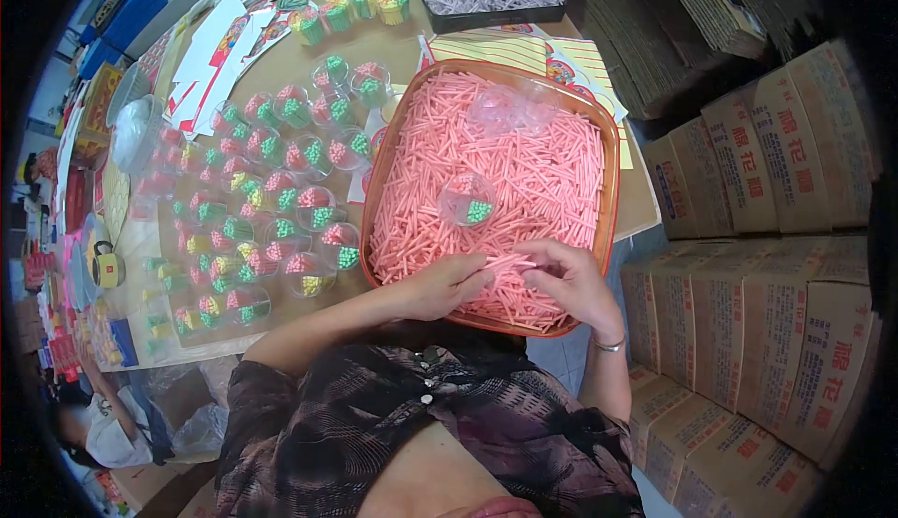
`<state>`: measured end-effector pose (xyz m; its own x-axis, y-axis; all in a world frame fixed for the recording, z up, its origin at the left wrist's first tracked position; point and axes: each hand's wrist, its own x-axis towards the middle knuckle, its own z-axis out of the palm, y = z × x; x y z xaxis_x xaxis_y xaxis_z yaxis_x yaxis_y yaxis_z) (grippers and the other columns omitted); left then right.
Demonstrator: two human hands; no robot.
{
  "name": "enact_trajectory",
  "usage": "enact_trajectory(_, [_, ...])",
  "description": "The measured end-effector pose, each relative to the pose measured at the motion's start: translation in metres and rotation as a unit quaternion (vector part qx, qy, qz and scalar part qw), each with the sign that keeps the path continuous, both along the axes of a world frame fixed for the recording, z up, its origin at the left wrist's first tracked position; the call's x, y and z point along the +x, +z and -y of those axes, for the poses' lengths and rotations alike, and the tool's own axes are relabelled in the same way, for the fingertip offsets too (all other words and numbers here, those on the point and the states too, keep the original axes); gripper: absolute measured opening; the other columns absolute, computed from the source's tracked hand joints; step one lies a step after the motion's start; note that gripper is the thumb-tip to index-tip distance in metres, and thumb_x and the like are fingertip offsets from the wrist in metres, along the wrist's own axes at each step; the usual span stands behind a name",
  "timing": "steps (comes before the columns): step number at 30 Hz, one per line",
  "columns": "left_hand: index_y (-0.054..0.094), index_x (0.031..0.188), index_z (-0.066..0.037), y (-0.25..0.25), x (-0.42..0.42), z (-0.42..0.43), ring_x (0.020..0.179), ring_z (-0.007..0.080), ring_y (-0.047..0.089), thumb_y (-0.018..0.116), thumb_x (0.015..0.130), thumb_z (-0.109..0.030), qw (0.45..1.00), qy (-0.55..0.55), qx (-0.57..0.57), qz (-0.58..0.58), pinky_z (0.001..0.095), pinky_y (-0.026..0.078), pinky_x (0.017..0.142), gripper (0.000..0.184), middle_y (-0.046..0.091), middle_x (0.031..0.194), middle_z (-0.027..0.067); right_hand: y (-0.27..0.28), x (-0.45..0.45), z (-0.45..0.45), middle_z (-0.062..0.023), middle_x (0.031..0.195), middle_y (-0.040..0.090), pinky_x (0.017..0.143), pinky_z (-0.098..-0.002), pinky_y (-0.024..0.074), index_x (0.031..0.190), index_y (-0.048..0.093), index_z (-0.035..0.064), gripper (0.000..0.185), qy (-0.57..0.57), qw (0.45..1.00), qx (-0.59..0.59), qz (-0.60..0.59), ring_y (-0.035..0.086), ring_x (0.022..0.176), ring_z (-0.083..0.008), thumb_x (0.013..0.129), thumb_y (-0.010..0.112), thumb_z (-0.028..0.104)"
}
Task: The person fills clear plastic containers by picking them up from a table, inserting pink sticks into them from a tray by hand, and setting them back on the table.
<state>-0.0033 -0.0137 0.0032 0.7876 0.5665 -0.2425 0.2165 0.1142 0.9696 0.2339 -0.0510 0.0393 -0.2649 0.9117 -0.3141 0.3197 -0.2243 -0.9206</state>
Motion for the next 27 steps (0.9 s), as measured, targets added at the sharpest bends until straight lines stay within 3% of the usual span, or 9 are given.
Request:
enact_trajectory(2, [0.05, 0.09, -0.005, 0.0, 0.0, -0.001, 0.065, 0.0119, 0.044, 0.042, 0.104, -0.015, 1.0, -0.004, -0.01, -0.006, 0.0263, 0.04, 0.061, 0.019, 0.051, 0.074, 0.0017, 0.002, 0.0, 0.0, -0.0078, 0.105, 0.064, 0.064, -0.0237, 0.0442, 0.116, 0.064, 0.0019, 0.032, -0.031, 0.998, -0.056, -0.002, 0.057, 0.077, -0.0136, 0.084, 0.064, 0.001])
enact_trajectory(7, [0.05, 0.09, -0.005, 0.002, 0.005, -0.001, 0.065, 0.0114, 0.043, 0.041, 0.104, -0.015, 0.999, -0.038, -0.018, -0.002, 0.0254, 0.039, 0.06, 0.019, 0.05, 0.074, 0.001, 0.001, -0.01, 0.001, -0.0048, 0.102, 0.062, 0.067, -0.0193, 0.0413, 0.115, 0.064, 0.0007, 0.031, -0.046, 0.992, 0.113, -0.045, 0.055, 0.081, -0.0077, 0.084, 0.063, -0.001])
enact_trajectory(12, [0.05, 0.09, -0.006, 0.0, 0.003, 0.001, 0.064, 0.0109, 0.042, 0.041, 0.104, -0.016, 0.999, -0.018, -0.037, 0.009, 0.0244, 0.038, 0.06, 0.02, 0.048, 0.073, -0.0001, 0.002, -0.001, -0.002, -0.0088, 0.109, 0.064, 0.073, -0.0253, 0.0479, 0.117, 0.064, 0.0017, 0.03, -0.017, 0.999, 0.04, -0.02, 0.061, 0.088, -0.0181, 0.087, 0.062, 0.004])
enact_trajectory(16, [0.051, 0.091, -0.005, -0.001, -0.004, -0.004, 0.064, 0.0107, 0.042, 0.04, 0.104, -0.016, 0.999, -0.002, -0.036, 0.008, 0.0239, 0.038, 0.06, 0.02, 0.047, 0.073, -0.0009, -0.007, 0.007, -0.004, -0.009, 0.107, 0.063, 0.079, -0.0274, 0.0476, 0.119, 0.063, 0.001, 0.029, -0.061, 0.932, 0.291, 0.207, 0.061, 0.091, -0.0215, 0.091, 0.059, 0.008])
enact_trajectory(18, [0.051, 0.092, -0.005, 0.003, 0.001, -0.003, 0.066, 0.0117, 0.043, 0.041, 0.103, -0.015, 0.999, -0.003, -0.049, 0.011, 0.0252, 0.038, 0.061, 0.018, 0.048, 0.075, 0.0003, 0.001, -0.011, -0.002, -0.0077, 0.098, 0.06, 0.077, -0.0296, 0.0459, 0.113, 0.064, 0.0004, 0.023, -0.076, 0.979, 0.175, 0.067, 0.058, 0.084, -0.0216, 0.092, 0.058, 0.01])
enact_trajectory(21, [0.051, 0.095, -0.002, 0.011, 0.01, -0.001, 0.073, 0.0149, 0.046, 0.043, 0.1, -0.012, 0.996, 0.004, -0.085, 0.019, 0.0289, 0.041, 0.066, 0.013, 0.05, 0.08, 0.004, -0.004, -0.033, 0.003, -0.0074, 0.092, 0.057, 0.071, -0.0296, 0.0433, 0.1, 0.065, -0.0008, 0.014, 0.005, 0.99, 0.134, 0.031, 0.052, 0.078, -0.0179, 0.091, 0.058, 0.008])
enact_trajectory(27, [0.052, 0.105, -0.002, 0.0, 0.004, 0.006, 0.076, 0.0181, 0.05, 0.055, 0.093, -0.01, 0.996, 0.032, -0.067, 0.054, 0.0305, 0.043, 0.07, 0.015, 0.052, 0.087, 0.0074, -0.012, -0.051, 0.008, -0.0058, 0.088, 0.056, 0.067, -0.0281, 0.043, 0.091, 0.064, -0.0006, 0.005, -0.051, 0.981, 0.187, 0.026, 0.051, 0.073, -0.0179, 0.087, 0.062, 0.002])
